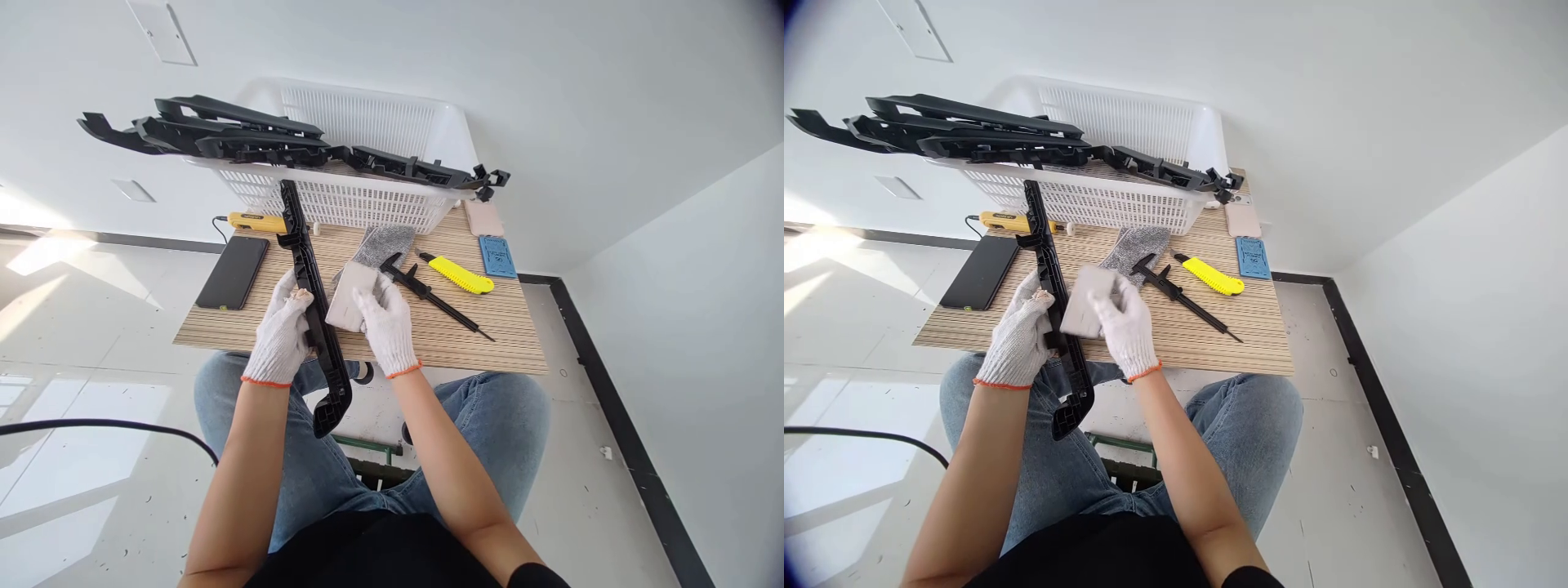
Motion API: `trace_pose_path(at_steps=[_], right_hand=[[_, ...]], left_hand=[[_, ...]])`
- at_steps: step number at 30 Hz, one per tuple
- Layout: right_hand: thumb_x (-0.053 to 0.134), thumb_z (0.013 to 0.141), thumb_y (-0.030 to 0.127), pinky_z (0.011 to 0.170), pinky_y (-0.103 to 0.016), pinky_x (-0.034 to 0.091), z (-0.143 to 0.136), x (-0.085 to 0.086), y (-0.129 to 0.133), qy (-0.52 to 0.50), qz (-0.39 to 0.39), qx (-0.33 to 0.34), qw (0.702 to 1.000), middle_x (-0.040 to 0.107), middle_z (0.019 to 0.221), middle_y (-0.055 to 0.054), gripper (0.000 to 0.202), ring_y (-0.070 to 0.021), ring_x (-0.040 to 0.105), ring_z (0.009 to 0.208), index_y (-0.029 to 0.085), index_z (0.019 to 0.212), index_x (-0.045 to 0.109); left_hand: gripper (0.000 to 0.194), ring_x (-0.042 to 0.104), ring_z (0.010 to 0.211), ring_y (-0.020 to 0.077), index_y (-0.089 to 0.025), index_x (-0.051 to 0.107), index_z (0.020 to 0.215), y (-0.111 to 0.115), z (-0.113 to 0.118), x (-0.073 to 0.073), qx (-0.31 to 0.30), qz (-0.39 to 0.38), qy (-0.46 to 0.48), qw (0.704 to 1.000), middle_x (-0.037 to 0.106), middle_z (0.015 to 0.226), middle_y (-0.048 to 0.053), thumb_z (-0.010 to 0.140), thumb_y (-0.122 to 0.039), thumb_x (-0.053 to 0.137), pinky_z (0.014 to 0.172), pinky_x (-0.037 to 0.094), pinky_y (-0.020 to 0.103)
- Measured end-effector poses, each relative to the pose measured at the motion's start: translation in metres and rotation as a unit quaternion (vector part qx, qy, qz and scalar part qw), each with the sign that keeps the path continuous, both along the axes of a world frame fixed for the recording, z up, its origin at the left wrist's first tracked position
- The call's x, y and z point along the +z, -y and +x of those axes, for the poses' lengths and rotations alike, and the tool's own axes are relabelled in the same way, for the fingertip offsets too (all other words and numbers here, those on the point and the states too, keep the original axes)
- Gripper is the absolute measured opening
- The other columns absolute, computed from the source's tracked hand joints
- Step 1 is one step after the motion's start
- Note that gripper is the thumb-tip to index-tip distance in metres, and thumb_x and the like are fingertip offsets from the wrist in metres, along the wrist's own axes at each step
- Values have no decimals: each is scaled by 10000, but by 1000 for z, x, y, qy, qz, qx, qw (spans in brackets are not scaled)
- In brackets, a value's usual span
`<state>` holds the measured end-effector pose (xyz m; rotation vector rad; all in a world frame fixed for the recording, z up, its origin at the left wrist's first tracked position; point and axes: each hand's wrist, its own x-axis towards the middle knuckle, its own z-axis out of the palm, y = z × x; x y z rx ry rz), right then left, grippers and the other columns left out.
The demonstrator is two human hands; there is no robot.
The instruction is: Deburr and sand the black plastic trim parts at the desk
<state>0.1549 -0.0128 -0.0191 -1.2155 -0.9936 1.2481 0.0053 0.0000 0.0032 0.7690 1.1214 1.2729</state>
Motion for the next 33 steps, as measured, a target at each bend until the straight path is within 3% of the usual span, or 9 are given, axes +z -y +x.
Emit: trace_pose_path(at_steps=[3, 7, 10, 14, 18, 21, 24, 30, 33], right_hand=[[755, 915, 499, 953, -412, 655, -1, 1, 0, 43, 13, 26, 999, 802, 1198, -60, 535, -254, 770, 1090, 255, 1384, 675], [718, 937, 477, 935, -398, 658, -4, 0, 0, 21, 6, -11, 1000, 800, 1203, -57, 521, -240, 768, 1087, 258, 1408, 660], [764, 899, 478, 945, -404, 654, -5, -2, -2, 29, 5, 29, 999, 800, 1200, -64, 541, -248, 764, 1103, 249, 1381, 678], [683, 948, 463, 926, -396, 655, -5, 0, -2, 11, -1, -23, 1000, 789, 1232, -80, 528, -241, 767, 1095, 235, 1422, 629], [768, 866, 426, 976, -402, 631, -4, 2, -2, 56, 16, -3, 998, 777, 1259, -72, 513, -247, 752, 1116, 251, 1338, 668], [718, 862, 392, 846, -346, 648, -3, 2, -4, -3, -6, -53, 999, 778, 1150, -61, 473, -212, 749, 999, 235, 1303, 647], [725, 816, 370, 598, -251, 587, 1, 0, -1, -73, -42, -54, 995, 714, 872, 11, 359, -150, 689, 727, 241, 1141, 644], [694, 823, 393, 337, -187, 353, 18, 3, 15, -202, 0, 27, 979, 518, 564, 111, 362, -94, 440, 384, 280, 1158, 615], [648, 857, 462, 301, -210, 321, 21, 5, 16, -218, -13, 49, 975, 568, 596, 87, 372, -96, 411, 343, 269, 1173, 616]], left_hand=[[674, 647, 680, 138, -301, 630, 1420, -1, 0, -1, 4, 0, 2, 1000, 668, 908, -21, 762, -267, 771, 557, 542, 241], [661, 611, 626, 127, -309, 650, 1393, -2, 1, -3, 12, 3, 16, 1000, 664, 849, -22, 748, -238, 773, 488, 486, 206], [654, 617, 645, 123, -293, 660, 1375, -1, 1, -2, 9, 17, 28, 999, 665, 855, -21, 735, -231, 781, 503, 494, 199], [648, 588, 601, 108, -306, 646, 1383, 0, 1, -1, -5, 5, 27, 1000, 642, 837, -40, 753, -251, 785, 462, 461, 194], [680, 601, 620, 112, -311, 634, 1404, 1, 1, 0, 1, 10, 40, 999, 654, 851, -41, 745, -244, 791, 455, 458, 194], [722, 579, 584, 116, -310, 612, 1444, 1, 1, 1, -2, -5, 32, 999, 635, 804, -53, 750, -246, 802, 441, 466, 213], [753, 549, 539, 103, -309, 599, 1460, 2, 1, 3, -5, -9, 34, 999, 602, 758, -74, 742, -243, 820, 435, 476, 214], [796, 652, 602, 132, -315, 558, 1482, 4, 1, 6, -21, -9, 47, 999, 644, 767, -65, 737, -281, 838, 413, 456, 193], [782, 630, 559, 122, -313, 555, 1484, 3, 1, 6, -24, -13, 47, 999, 650, 747, -65, 749, -280, 821, 411, 451, 189]])
